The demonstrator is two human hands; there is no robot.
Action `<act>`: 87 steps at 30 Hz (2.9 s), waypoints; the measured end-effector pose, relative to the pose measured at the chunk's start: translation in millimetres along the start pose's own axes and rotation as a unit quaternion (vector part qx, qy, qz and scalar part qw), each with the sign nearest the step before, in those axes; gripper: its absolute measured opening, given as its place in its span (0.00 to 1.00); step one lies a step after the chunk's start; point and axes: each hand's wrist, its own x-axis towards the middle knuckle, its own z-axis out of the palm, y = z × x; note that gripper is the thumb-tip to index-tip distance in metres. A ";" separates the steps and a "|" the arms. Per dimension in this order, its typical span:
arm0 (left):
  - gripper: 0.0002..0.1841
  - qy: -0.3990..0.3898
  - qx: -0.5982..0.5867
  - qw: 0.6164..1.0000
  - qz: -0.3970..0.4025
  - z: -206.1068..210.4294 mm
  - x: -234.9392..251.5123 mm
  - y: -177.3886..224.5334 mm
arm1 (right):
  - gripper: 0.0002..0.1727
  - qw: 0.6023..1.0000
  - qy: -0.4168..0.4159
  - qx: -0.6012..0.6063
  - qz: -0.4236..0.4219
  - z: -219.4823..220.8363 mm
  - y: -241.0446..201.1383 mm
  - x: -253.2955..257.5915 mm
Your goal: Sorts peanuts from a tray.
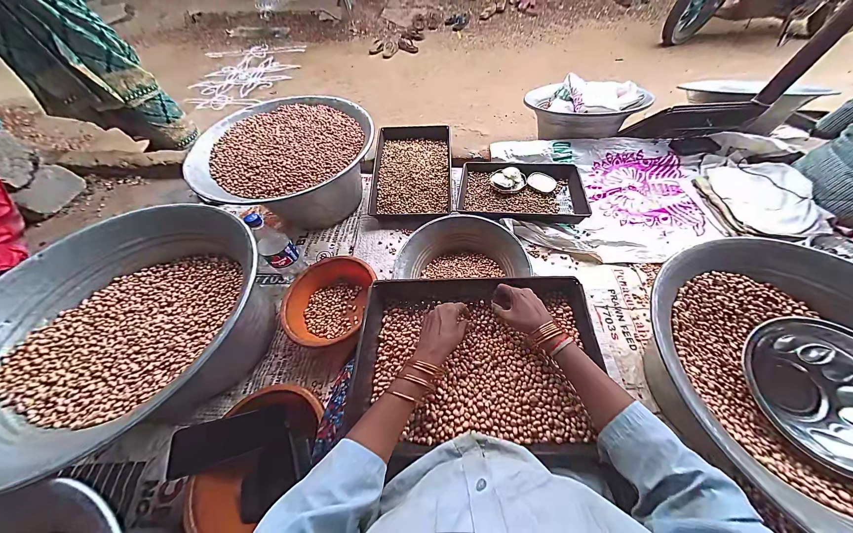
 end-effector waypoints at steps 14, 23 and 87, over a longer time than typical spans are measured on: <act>0.13 0.339 0.087 0.934 -0.073 -89.9 -37.6 -71.7 | 0.18 0.988 -0.079 -0.122 -0.054 20.3 -38.8 -14.4; 0.14 0.007 0.052 0.996 0.077 -17.9 -40.9 -36.2 | 0.16 0.995 -0.065 0.068 -0.039 12.4 -28.4 -13.4; 0.13 0.006 -0.050 0.999 0.022 -23.3 -67.8 -59.2 | 0.16 0.991 -0.115 -0.041 -0.061 22.7 -47.7 -76.5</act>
